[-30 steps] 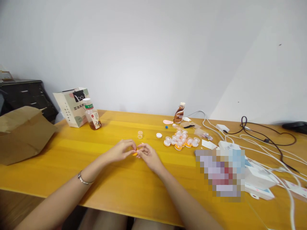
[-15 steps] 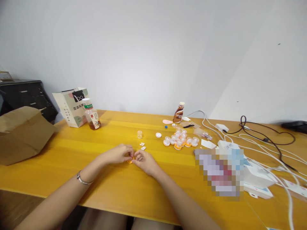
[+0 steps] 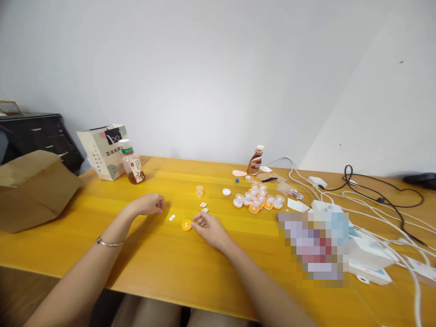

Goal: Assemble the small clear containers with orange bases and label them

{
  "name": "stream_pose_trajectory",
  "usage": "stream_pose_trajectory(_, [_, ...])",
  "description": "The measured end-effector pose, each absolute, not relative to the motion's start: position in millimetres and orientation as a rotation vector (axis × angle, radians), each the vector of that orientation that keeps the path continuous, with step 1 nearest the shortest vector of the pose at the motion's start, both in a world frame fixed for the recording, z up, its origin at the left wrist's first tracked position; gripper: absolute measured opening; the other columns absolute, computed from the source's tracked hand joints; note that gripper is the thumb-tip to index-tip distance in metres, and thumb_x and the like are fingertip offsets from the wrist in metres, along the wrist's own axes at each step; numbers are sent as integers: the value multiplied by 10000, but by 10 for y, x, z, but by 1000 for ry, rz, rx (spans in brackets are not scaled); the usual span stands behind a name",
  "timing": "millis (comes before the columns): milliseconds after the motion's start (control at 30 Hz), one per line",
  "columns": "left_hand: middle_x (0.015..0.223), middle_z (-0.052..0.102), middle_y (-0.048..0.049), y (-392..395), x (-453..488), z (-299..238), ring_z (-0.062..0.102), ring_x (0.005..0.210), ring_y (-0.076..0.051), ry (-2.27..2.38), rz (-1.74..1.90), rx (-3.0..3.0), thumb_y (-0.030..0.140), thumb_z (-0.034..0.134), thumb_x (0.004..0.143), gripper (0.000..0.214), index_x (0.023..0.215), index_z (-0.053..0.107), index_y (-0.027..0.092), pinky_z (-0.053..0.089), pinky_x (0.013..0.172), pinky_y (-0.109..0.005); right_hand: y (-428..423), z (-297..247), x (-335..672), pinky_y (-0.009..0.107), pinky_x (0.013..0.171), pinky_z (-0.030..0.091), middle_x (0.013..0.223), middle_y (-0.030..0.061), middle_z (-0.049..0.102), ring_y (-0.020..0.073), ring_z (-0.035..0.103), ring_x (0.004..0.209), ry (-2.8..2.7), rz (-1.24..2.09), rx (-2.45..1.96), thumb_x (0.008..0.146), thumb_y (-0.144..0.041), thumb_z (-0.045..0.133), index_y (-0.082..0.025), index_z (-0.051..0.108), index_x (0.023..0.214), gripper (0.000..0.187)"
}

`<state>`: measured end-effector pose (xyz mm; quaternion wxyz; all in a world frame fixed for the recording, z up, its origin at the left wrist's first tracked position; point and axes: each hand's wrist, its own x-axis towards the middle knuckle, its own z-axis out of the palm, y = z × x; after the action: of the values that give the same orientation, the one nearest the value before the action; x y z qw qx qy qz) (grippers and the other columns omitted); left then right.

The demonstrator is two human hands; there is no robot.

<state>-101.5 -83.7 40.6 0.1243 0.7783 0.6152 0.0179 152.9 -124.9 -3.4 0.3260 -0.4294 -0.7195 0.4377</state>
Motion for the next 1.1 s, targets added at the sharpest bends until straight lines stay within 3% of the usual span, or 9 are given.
stream_pose_trajectory(367, [596, 603, -31, -802, -1036, 367, 497, 513, -116, 1745, 62, 2249, 182, 541, 570, 81, 597, 607, 143, 320, 472, -205, -1258, -50, 1516, 239, 546, 410, 704, 1, 566, 111, 503, 595, -1947, 967, -1081, 702, -371, 565, -194, 549, 817, 212])
stream_pose_trajectory(500, [551, 586, -36, -843, -963, 411, 475, 491, -108, 1749, 100, 2278, 155, 510, 576, 99, 562, 601, 120, 317, 472, -205, -1295, -64, 1482, 272, 642, 420, 818, 14, 570, 145, 523, 733, -2036, 741, -1002, 685, -338, 589, -221, 529, 888, 241])
stream_pose_trajectory(633, [640, 625, -27, -948, -721, 452, 514, 564, -104, 1450, 215, 2338, 173, 476, 651, 171, 688, 633, 116, 362, 534, -180, -1332, -85, 1432, 326, 796, 404, 945, 27, 574, 186, 518, 918, -2099, 708, -970, 679, -292, 598, -239, 509, 937, 277])
stream_pose_trajectory(767, [763, 653, -28, -1063, -455, 434, 545, 634, -100, 975, 317, 2338, 195, 461, 720, 206, 806, 634, 123, 394, 601, -170, -1317, -119, 1407, 344, 841, 389, 959, 31, 578, 181, 523, 937, -2109, 742, -946, 706, -248, 569, -229, 495, 941, 247])
stream_pose_trajectory(1100, [739, 644, -24, -1059, -379, 337, 538, 622, -92, 1047, 367, 2388, 202, 480, 733, 175, 790, 623, 120, 396, 608, -170, -1299, -132, 1405, 349, 837, 404, 960, 34, 573, 168, 536, 917, -2067, 799, -929, 710, -222, 570, -226, 460, 940, 255])
